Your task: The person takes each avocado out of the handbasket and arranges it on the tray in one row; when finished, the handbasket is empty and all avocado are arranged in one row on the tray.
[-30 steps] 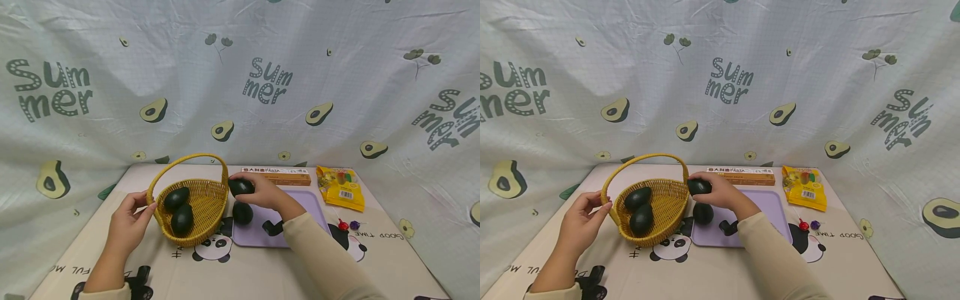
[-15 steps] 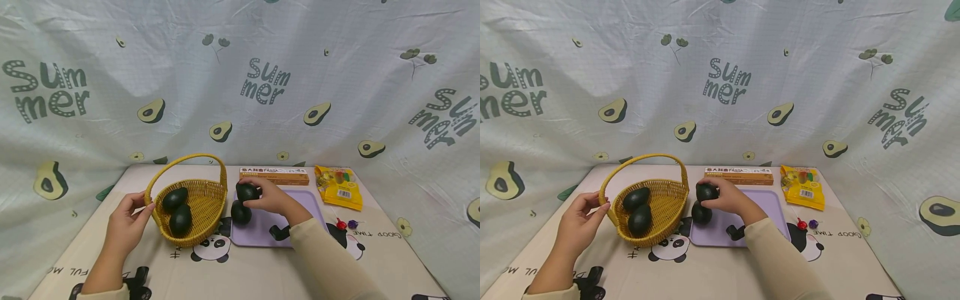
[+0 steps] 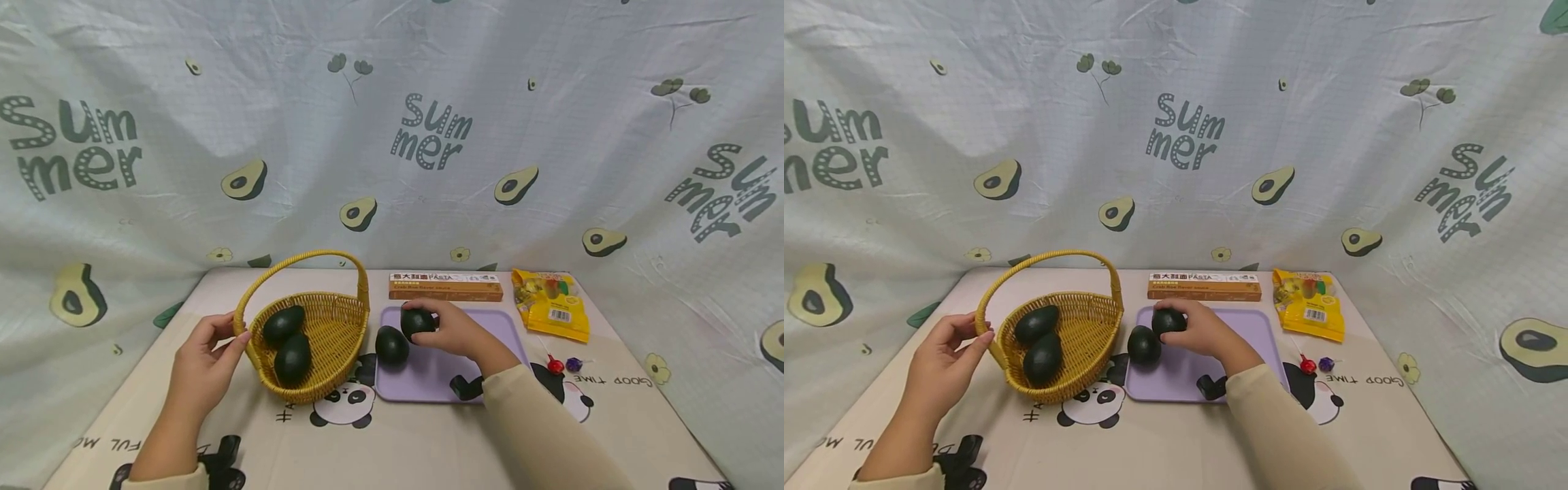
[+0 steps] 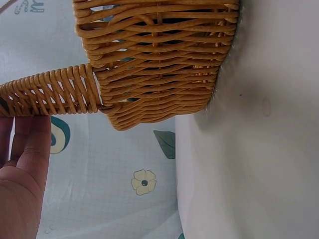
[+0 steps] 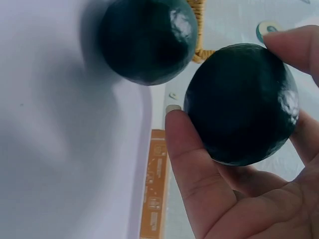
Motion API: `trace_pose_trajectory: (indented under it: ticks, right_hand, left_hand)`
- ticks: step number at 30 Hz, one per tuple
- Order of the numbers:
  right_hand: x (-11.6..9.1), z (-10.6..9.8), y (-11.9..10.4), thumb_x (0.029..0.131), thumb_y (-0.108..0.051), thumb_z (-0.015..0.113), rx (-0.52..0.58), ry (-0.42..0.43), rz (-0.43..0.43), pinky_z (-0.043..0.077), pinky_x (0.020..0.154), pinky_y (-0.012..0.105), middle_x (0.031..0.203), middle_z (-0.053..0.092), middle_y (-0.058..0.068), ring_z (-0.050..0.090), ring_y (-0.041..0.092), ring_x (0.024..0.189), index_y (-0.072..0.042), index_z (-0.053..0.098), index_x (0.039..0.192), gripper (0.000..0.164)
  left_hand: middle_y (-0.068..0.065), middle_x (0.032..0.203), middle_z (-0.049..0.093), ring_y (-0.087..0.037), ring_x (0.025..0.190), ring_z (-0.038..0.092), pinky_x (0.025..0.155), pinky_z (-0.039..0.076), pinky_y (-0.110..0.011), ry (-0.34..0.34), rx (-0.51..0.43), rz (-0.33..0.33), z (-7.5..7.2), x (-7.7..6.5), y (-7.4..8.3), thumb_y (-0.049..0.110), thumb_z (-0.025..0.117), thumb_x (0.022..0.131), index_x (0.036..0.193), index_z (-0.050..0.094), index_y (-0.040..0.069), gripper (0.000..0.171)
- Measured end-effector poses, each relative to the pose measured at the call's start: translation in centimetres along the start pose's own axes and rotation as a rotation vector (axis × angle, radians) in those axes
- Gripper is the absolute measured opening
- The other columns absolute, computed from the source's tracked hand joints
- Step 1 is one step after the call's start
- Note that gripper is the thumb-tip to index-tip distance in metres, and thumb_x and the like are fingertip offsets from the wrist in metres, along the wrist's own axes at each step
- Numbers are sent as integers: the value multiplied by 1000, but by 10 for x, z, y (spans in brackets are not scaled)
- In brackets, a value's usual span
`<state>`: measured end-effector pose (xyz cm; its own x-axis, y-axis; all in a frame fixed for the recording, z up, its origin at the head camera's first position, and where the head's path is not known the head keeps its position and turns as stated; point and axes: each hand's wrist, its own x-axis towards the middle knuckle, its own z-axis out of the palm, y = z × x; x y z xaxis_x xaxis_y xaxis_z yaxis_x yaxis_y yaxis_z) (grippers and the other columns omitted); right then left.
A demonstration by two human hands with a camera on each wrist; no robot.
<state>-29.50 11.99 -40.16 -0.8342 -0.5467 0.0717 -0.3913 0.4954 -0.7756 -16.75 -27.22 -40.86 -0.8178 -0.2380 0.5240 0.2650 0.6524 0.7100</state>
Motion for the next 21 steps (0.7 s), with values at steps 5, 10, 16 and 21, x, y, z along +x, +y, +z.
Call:
trace_pose_trajectory:
  ticks: [5, 10, 16, 21]
  right_hand:
    - [-3, 2, 4, 85, -18, 79, -37, 4, 0, 56, 88, 38, 141, 60, 7, 61, 25, 111, -25, 62, 140, 58]
    - [-3, 5, 12, 83, -19, 82, -33, 20, -2, 56, 90, 41, 137, 61, 8, 61, 28, 111, -21, 59, 140, 61]
    - [-6, 8, 18, 80, -23, 85, -38, 27, 35, 57, 87, 41, 129, 64, 10, 63, 26, 107, -23, 59, 139, 64]
    - [-9, 10, 24, 77, -25, 88, -66, 31, 69, 56, 88, 41, 127, 65, 10, 63, 25, 106, -22, 61, 138, 66]
  left_hand:
    - [-12, 118, 66, 19, 106, 50, 84, 46, 1, -4, 4, -9, -1, 0, 2, 10, 68, 99, 128, 60, 3, 31]
    - [-13, 119, 66, 20, 106, 49, 84, 45, 1, -10, 6, -17, -1, 0, 4, 12, 68, 100, 128, 59, 2, 31]
    - [-12, 119, 66, 20, 106, 50, 85, 45, 1, -8, -8, -8, -1, 0, 2, 10, 68, 99, 128, 59, 1, 31]
    - [-12, 119, 66, 20, 106, 50, 84, 46, 1, -4, -15, -5, 0, 0, 1, 8, 68, 99, 128, 59, 1, 31]
